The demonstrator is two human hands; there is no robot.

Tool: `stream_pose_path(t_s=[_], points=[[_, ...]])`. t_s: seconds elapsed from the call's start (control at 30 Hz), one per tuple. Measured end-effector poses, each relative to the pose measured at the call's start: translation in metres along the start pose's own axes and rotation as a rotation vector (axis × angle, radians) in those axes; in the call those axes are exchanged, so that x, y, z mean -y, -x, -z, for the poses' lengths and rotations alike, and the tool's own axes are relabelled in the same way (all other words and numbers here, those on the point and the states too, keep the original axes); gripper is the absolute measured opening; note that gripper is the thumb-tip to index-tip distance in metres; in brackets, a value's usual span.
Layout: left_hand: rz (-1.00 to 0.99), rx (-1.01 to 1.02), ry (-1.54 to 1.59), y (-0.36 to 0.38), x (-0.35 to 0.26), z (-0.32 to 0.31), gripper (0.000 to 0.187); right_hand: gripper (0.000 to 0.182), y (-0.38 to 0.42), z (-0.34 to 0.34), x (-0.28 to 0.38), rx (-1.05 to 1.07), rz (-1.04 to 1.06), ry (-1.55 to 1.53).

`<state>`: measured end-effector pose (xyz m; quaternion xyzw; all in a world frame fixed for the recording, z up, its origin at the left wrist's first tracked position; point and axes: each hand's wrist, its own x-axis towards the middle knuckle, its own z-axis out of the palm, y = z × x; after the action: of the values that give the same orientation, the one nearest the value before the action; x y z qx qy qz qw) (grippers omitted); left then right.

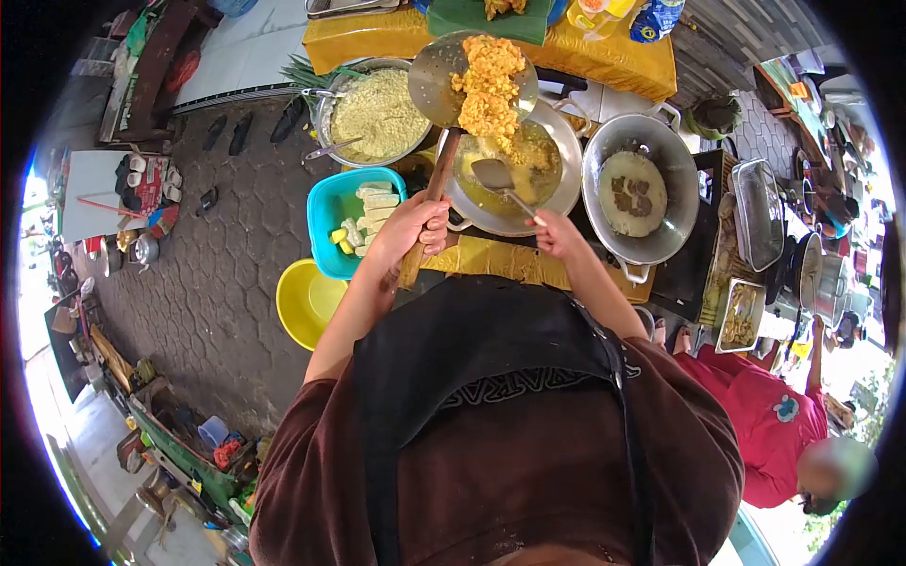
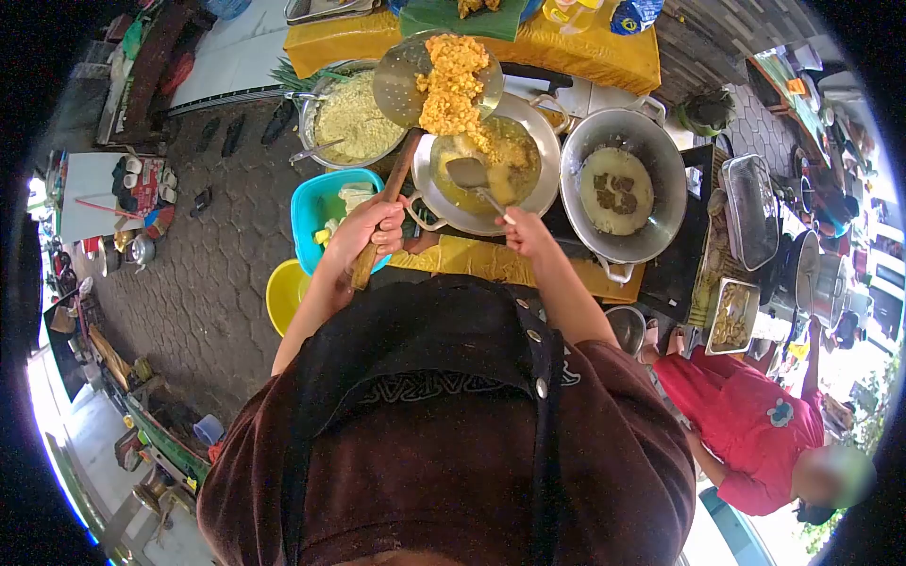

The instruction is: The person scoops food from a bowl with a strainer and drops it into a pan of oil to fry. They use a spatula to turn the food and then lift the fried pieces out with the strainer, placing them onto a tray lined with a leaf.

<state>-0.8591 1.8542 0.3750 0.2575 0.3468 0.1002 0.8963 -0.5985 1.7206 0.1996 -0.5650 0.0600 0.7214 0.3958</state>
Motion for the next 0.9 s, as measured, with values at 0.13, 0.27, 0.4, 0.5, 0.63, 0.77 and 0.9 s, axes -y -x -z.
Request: stream_pose_path(t_s=[0.13, 0.27, 0.4, 0.5, 0.63, 0.77, 0.9], points=[[0.007, -0.061, -0.015, 0.003, -0.006, -0.006, 0.015, 0.030, -0.023, -0.003, -0.019, -0.004, -0.013, -0.078], [0.011, -0.048, -0.026, 0.003, -0.006, -0.003, 0.016, 0.028, -0.033, 0.012, -0.020, -0.068, -0.030, -0.130], [0.010, -0.073, -0.039, 0.004, -0.007, -0.005, 0.016, 0.025, -0.030, 0.010, -0.017, -0.159, -0.027, -0.108], [0.006, -0.073, -0.034, 0.004, -0.007, -0.007, 0.017, 0.023, -0.032, 0.008, -0.016, -0.221, -0.019, -0.138], [0.024, -0.050, -0.037, 0.005, -0.008, -0.005, 0.015, 0.021, -0.040, 0.006, -0.014, -0.333, -0.002, -0.192], [0.031, -0.018, -0.032, 0.003, -0.007, 0.001, 0.013, 0.021, -0.048, 0.000, -0.021, -0.419, 0.069, -0.142], [0.040, -0.024, -0.027, 0.006, -0.010, -0.001, 0.012, 0.025, -0.068, -0.002, -0.036, -0.430, 0.115, -0.166]])
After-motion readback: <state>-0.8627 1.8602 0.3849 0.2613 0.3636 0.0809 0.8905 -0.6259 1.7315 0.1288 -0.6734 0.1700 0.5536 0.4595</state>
